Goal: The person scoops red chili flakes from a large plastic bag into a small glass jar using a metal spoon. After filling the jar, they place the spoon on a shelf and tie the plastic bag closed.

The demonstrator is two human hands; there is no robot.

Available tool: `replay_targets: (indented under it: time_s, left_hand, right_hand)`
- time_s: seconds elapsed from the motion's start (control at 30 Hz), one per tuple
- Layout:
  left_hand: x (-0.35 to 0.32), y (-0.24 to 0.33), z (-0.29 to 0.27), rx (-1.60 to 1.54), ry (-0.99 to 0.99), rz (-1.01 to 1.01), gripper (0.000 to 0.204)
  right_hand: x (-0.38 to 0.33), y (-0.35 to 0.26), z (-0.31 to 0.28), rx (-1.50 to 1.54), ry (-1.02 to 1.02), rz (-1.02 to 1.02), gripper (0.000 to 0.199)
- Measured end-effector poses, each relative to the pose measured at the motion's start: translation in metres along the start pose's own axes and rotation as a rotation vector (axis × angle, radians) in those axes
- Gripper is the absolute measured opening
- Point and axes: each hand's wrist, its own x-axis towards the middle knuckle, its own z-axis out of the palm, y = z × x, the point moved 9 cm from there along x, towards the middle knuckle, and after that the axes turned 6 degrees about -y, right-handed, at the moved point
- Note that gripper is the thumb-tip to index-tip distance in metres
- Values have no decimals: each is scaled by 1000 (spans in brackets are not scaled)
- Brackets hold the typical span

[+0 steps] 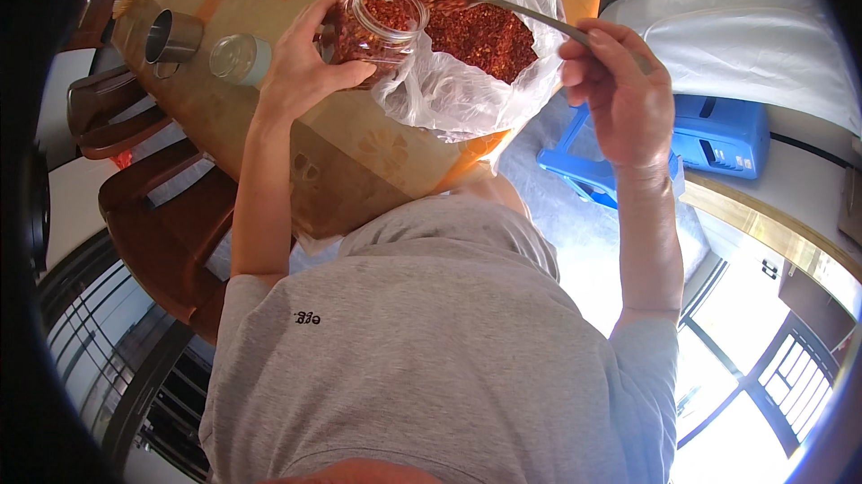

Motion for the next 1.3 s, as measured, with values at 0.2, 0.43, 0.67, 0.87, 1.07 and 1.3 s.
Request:
replay_targets:
  time_s: [0.2,0.43,0.67,0.87,1.07,1.3]
  left_hand:
    - [2,-9,0,-100,-15,8,79]
    - [-6,-21,0,-375,-52,11,77]
    - [-17,-33,-2,-756,-108,-44,70]
    - [-24,-43,1,-893,-151,-50,68]
    - [-29,-41,-2,-838,-153,-3,76]
    - [-40,-28,-21,-446,34,119,79]
  right_hand:
    - [-11,-10,69,-440,-188,-329,15]
    - [-32,-30,92,-755,-280,-669,14]
    - [-20,-26,38,-288,-56,-438,19]
    - [-20,-1,3,-401,35,-304,19]
    - [-25,1,1,-540,34,-312,18]
    - [-31,-8,4,-572,32,-343,15]
